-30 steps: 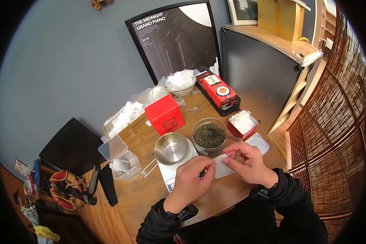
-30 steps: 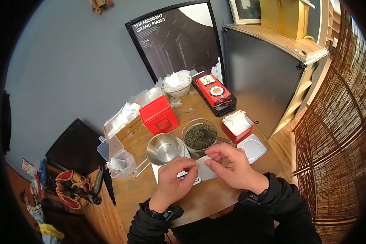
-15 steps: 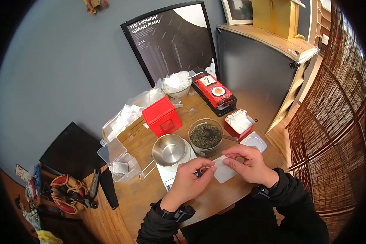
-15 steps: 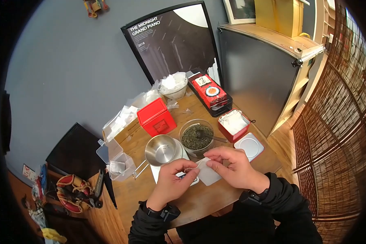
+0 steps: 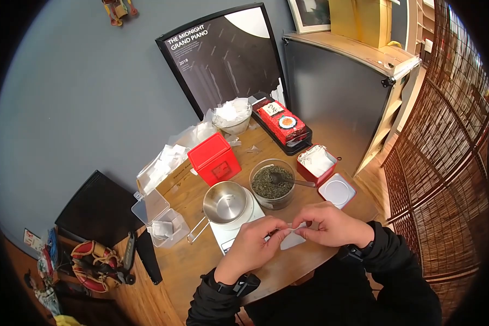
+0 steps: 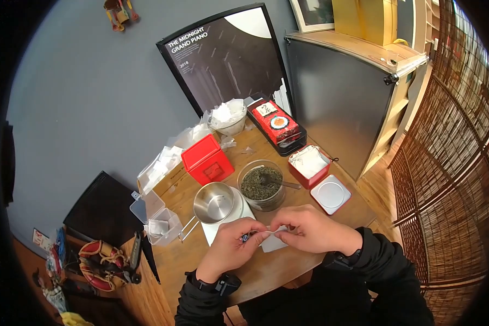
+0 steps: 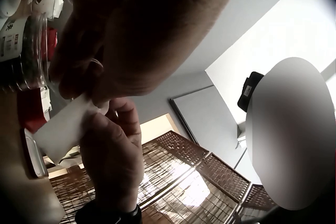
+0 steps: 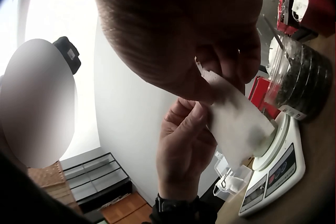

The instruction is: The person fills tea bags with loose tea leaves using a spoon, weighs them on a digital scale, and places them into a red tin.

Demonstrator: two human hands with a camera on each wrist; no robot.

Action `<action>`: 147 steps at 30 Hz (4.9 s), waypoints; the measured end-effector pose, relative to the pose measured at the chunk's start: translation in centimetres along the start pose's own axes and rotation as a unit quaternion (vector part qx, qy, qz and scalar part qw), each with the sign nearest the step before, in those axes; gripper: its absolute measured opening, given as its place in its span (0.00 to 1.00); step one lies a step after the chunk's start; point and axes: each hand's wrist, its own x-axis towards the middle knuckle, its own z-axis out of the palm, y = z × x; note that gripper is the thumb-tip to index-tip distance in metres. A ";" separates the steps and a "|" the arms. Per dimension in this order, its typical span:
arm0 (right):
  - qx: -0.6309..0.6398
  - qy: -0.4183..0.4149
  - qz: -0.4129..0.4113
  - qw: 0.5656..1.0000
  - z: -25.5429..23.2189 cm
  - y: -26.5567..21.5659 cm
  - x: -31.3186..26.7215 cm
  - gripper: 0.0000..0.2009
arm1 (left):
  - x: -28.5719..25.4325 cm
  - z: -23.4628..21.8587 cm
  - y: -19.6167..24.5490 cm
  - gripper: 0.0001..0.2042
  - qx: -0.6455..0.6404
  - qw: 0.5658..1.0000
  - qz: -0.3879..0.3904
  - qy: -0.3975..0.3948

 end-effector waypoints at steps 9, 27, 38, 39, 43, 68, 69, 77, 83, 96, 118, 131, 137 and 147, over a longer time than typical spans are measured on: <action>0.031 0.001 0.013 0.999 0.3 -0.1 0.1 0.07 | -0.1 -1.3 0.5 0.07 -0.023 0.997 -0.031 -0.062; 0.199 0.057 -0.051 0.977 1.8 2.3 0.2 0.06 | -0.6 -3.0 0.5 0.05 -0.018 0.995 -0.007 -0.093; 0.422 0.323 0.185 0.827 4.3 8.3 1.1 0.11 | -1.2 -8.5 -3.3 0.05 0.273 0.929 -0.080 0.236; 0.416 0.347 0.174 0.822 4.3 8.4 1.5 0.14 | -1.1 -8.5 -4.3 0.05 0.273 0.928 -0.084 0.238; 0.400 0.368 0.162 0.824 4.4 8.0 2.9 0.18 | -0.4 -8.0 -6.3 0.05 0.292 0.928 -0.098 0.210; 0.056 0.337 0.044 0.939 2.9 8.2 4.4 0.11 | -0.8 -8.5 -5.9 0.05 0.296 0.926 -0.162 0.171; 0.090 0.337 0.063 0.935 2.9 8.1 4.4 0.11 | -0.8 -8.6 -5.9 0.05 0.296 0.924 -0.164 0.178; 0.281 0.364 0.094 0.883 3.6 9.8 5.1 0.13 | -1.0 -8.7 -6.0 0.05 0.300 0.922 -0.151 0.191; 0.349 0.399 0.108 0.841 3.9 9.8 4.9 0.14 | -1.0 -8.8 -6.2 0.05 0.298 0.923 -0.152 0.190; 0.415 0.421 0.120 0.798 4.7 9.6 4.6 0.14 | -0.6 -7.9 -6.2 0.05 0.311 0.922 -0.156 0.170; 0.456 0.434 0.071 0.774 4.2 9.1 3.4 0.15 | -0.3 -6.9 -6.8 0.05 0.298 0.937 -0.104 0.153; 0.514 0.348 0.079 0.780 7.9 5.8 4.9 0.14 | -0.3 -5.7 -6.8 0.05 0.304 0.939 -0.057 0.149; 0.492 0.342 0.093 0.795 8.8 5.8 5.1 0.13 | -0.6 -5.0 -7.4 0.05 0.299 0.938 -0.053 0.168; 0.466 0.329 0.102 0.815 9.1 6.0 5.4 0.13 | -0.9 -4.6 -7.8 0.10 0.267 0.942 -0.097 0.177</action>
